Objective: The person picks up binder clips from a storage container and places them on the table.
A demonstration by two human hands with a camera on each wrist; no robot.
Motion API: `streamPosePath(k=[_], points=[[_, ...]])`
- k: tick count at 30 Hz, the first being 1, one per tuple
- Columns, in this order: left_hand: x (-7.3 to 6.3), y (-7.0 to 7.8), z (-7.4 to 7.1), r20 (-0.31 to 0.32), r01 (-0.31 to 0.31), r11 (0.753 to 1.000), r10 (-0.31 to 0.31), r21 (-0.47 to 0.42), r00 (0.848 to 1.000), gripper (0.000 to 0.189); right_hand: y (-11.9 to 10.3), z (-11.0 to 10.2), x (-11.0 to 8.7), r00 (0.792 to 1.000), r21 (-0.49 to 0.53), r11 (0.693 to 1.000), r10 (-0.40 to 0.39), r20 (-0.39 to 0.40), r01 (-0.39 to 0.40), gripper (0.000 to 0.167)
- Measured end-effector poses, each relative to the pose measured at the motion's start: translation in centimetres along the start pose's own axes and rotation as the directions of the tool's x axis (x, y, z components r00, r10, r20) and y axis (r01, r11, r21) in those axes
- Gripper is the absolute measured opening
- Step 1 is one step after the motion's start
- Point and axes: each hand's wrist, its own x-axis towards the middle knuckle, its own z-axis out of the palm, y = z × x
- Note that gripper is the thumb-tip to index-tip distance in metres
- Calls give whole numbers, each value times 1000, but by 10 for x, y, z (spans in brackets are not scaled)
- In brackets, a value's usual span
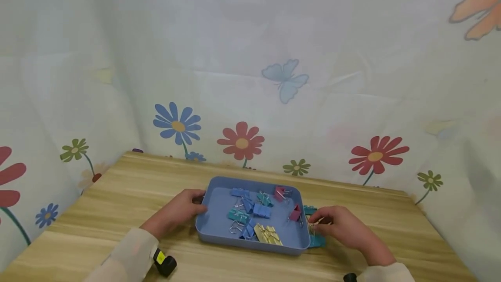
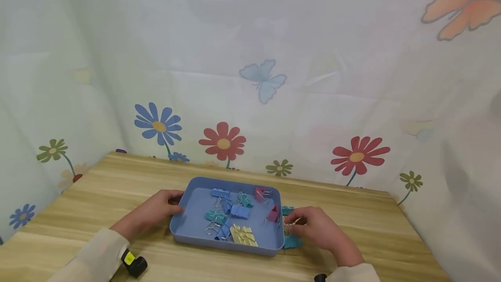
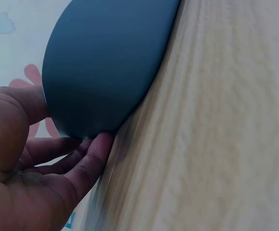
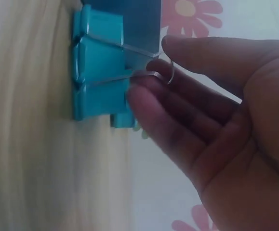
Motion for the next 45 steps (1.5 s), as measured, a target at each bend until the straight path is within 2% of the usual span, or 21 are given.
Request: streamPosePath(k=[6,12,19,23,30,36,45], points=[[-2,1,-4,19,-40,999,40,16,999,55,-14,-2,-3,1000,-128,992,2,-30,-6,16],[0,2,-4,4,-29,999,29,22,1000,54,-24,-5,-7,998,-191,980,37,-57,-48,18],[0,4,-5,16,-35,999,35,21,999,55,-35,-7,-12,994,-217,976,-38,-104,15,18],[-1,4,-6,26,-31,999,31,12,999,56,-38,-5,-11,991,-169,984,-69,-114,49,24],[2,1,-4,7,-14,1000,14,7,1000,55,-34,-1,-7,993,-25,998,-56,-108,54,34],[1,1,-4,8,-14,1000,14,9,1000,55,-32,3,-5,992,97,992,-75,-103,85,45],[3,-2,-1,6,4,1000,-4,11,1000,55,-32,14,-2,992,167,981,-86,-92,101,49]])
